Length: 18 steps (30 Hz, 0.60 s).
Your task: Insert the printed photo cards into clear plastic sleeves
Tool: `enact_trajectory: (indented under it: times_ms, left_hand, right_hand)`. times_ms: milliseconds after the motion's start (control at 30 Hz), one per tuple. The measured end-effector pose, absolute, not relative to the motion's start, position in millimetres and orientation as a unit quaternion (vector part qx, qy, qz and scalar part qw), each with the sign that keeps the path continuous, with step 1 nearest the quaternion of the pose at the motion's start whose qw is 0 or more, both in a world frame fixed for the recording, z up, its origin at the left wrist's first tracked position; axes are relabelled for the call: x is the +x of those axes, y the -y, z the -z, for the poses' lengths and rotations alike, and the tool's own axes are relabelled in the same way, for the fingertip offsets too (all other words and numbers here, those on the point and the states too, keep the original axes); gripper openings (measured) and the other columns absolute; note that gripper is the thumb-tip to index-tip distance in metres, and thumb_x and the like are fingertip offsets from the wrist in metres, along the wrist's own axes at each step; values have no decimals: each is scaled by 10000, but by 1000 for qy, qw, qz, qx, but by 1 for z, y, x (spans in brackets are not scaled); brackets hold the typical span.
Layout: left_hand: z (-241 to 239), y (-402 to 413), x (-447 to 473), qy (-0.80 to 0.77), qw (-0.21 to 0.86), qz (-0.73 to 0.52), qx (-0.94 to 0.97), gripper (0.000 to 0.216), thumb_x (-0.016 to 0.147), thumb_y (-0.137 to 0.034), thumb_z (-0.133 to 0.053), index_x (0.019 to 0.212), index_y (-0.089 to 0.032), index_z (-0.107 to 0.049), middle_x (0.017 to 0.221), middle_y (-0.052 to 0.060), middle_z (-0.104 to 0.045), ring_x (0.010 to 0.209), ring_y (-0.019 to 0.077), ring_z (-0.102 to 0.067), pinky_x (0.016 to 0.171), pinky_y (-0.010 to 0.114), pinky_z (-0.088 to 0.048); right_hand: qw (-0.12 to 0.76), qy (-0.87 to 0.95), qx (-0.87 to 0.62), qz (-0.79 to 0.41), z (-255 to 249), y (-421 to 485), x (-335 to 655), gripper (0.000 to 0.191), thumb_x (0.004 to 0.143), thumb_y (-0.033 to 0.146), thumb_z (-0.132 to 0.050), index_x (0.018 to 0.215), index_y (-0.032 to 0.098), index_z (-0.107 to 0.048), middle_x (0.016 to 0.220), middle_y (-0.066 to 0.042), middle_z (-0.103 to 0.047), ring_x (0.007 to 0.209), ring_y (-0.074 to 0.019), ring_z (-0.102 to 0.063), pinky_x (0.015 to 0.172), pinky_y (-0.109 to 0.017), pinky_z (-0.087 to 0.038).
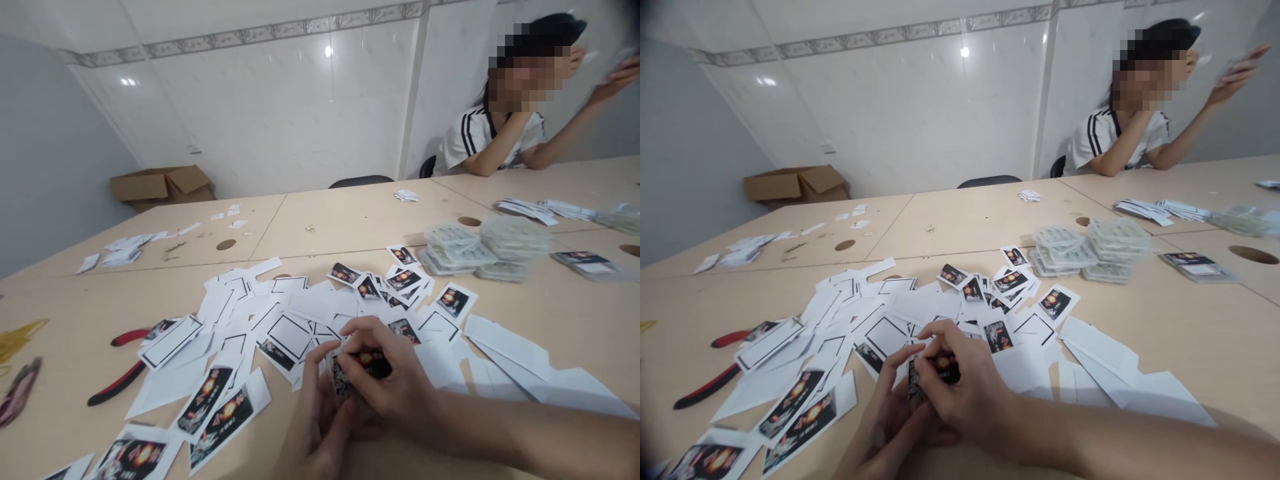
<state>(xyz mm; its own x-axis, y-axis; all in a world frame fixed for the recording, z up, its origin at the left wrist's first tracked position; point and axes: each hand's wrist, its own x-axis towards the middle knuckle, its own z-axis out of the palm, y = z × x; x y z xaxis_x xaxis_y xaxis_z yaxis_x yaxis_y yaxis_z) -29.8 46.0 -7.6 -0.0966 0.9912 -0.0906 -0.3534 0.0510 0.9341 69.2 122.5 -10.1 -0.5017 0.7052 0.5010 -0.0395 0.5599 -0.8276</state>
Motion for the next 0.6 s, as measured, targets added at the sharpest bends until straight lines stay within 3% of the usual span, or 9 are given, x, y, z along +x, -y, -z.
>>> enact_trajectory:
  times_ms: [100,233,467,600]
  left_hand:
    - [7,-45,-29,-454,558,-591,366,446,726,-225,-546,1121,-279,-347,1149,85,-506,1004,240,-503,800,366,-441]
    - [5,-45,-29,-489,560,-561,364,462,733,-241,-537,1132,-296,-310,1152,82,-481,900,221,-545,669,323,-499]
    - [9,-46,-30,-473,568,-561,373,503,725,-251,-546,1148,-281,-275,994,76,-523,747,169,-541,580,290,-509]
    - [8,-45,-29,-474,568,-564,366,500,726,-236,-546,1144,-291,-276,1085,78,-488,752,156,-541,588,294,-515]
  right_hand:
    - [438,769,-223,-408,7,-124,69,242,736,116,-450,956,211,-412,624,39,-518,556,-85,-509,545,-198,-420]
    - [400,781,-230,-422,-2,-129,69,270,705,113,-485,948,213,-421,586,57,-517,514,-73,-487,500,-178,-393]
    - [368,774,-246,-453,-12,-137,70,279,686,128,-516,938,198,-417,601,49,-556,512,-72,-496,486,-174,-391]
    - [341,787,-253,-448,-13,-137,70,297,658,115,-533,921,202,-426,592,51,-562,510,-75,-495,486,-179,-390]
